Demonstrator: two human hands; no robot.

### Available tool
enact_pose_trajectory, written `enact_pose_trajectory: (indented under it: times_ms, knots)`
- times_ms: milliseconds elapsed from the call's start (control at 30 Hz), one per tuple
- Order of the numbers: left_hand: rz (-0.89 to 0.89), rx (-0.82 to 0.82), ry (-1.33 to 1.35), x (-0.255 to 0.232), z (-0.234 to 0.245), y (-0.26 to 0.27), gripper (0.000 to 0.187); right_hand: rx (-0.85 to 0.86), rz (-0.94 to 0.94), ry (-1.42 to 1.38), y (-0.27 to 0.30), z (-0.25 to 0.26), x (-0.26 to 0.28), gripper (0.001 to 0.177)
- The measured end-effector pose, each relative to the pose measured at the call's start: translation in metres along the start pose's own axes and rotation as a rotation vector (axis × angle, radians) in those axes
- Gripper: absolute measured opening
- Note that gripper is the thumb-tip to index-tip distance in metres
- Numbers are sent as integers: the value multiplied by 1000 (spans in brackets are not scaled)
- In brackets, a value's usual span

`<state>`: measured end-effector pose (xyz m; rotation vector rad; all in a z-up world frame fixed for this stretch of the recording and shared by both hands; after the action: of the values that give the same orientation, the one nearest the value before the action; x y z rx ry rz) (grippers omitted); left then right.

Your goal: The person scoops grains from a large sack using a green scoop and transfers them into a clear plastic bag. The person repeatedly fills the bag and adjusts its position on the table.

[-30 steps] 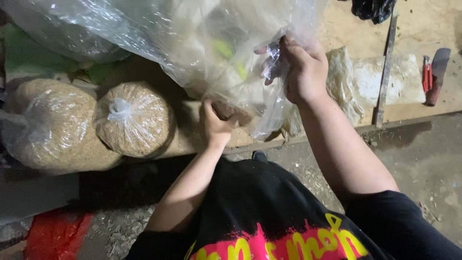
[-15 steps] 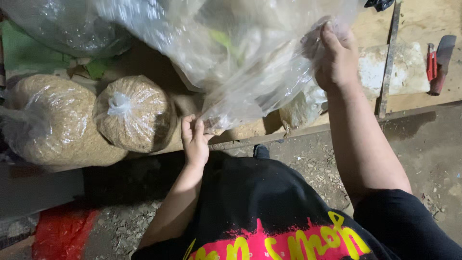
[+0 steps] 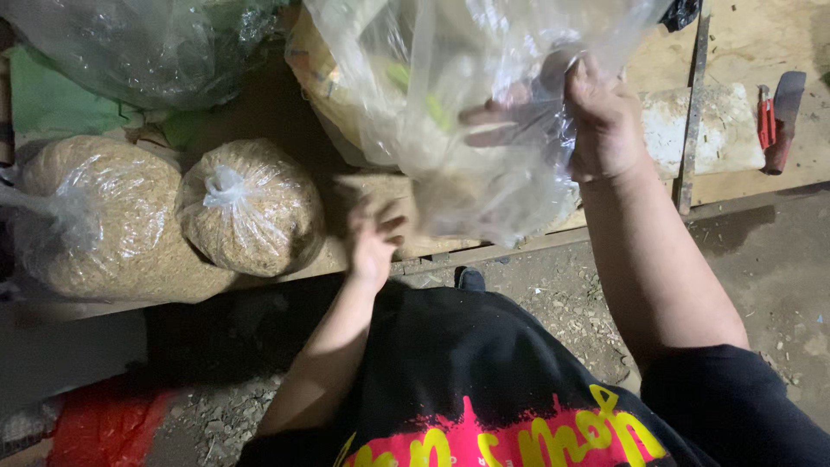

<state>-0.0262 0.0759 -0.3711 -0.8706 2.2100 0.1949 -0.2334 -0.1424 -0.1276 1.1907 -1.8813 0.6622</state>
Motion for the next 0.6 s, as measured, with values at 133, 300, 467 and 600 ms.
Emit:
enact_pose_trajectory:
  times_ms: [133, 300, 467, 600]
  knots:
    - [320, 258, -236, 51, -12, -20, 50, -284, 73, 151, 4, 31, -20, 31]
    - [353, 499, -581, 84, -26, -27, 38, -450, 179, 392, 18, 76, -30, 45]
    - [-32, 268, -826, 52, -5, -49, 52, -377, 345, 280, 50, 60, -34, 71]
    - [-248, 211, -1026, 9, 16, -67, 65, -373, 427, 510, 66, -3, -66, 89]
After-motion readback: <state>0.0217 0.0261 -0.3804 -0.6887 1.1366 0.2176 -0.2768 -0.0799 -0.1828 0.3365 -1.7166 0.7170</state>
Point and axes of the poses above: each hand's wrist, its own y-axis away from the middle knuckle, its own z-axis out of the back of the hand, x = y × z, the point moved 2 cm from there along -y, towards the middle knuckle, and after that the axes turned 14 degrees about -z, right-handed, at the moved point
